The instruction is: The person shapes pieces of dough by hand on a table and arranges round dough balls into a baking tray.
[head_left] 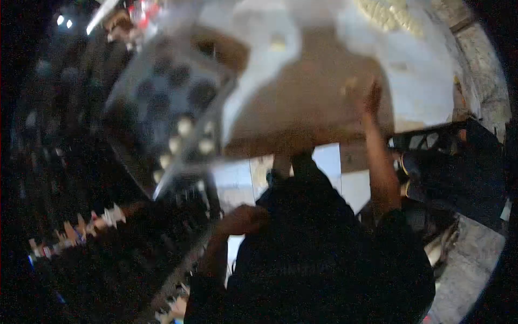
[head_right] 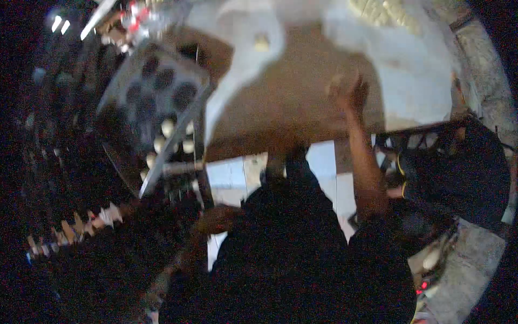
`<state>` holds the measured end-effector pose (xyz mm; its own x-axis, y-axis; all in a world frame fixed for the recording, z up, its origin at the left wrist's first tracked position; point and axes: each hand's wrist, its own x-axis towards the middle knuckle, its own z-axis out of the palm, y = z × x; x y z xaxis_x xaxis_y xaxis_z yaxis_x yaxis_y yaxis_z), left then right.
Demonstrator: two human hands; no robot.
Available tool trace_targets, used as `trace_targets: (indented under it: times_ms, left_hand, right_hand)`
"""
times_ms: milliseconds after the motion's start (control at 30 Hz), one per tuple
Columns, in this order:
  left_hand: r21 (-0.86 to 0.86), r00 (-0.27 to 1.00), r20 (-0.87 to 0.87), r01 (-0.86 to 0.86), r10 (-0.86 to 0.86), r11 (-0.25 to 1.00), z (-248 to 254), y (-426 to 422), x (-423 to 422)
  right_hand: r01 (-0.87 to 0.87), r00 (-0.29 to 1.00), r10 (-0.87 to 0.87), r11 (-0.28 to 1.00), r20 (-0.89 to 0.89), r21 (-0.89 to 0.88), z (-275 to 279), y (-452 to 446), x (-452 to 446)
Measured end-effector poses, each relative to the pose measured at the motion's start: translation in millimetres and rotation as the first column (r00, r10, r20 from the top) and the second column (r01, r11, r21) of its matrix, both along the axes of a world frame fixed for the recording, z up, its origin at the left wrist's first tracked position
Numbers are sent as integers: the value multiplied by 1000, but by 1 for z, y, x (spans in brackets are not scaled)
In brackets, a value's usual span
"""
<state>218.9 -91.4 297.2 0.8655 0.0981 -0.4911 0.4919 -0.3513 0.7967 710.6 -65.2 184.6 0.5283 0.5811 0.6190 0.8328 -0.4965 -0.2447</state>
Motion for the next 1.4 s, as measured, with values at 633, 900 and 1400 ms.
trace_targets:
  times_ms: [633,900,1400]
  left_hand:
    - [-103,988,-13,-156,156,982,-4,10,35]
    - [-574,894,-136,-422,427,702,-55,32,58]
    - [-44,548,37,-834,835,550,-163,-5,19]
  right_hand:
    - [-999,-1,58,-45,-998,-2,99,-112,-132]
    - [-986,-113,37,119,-993,117,87,-92,-108]
    - [-874,122,34,477,-992,-92,11,-85,-175]
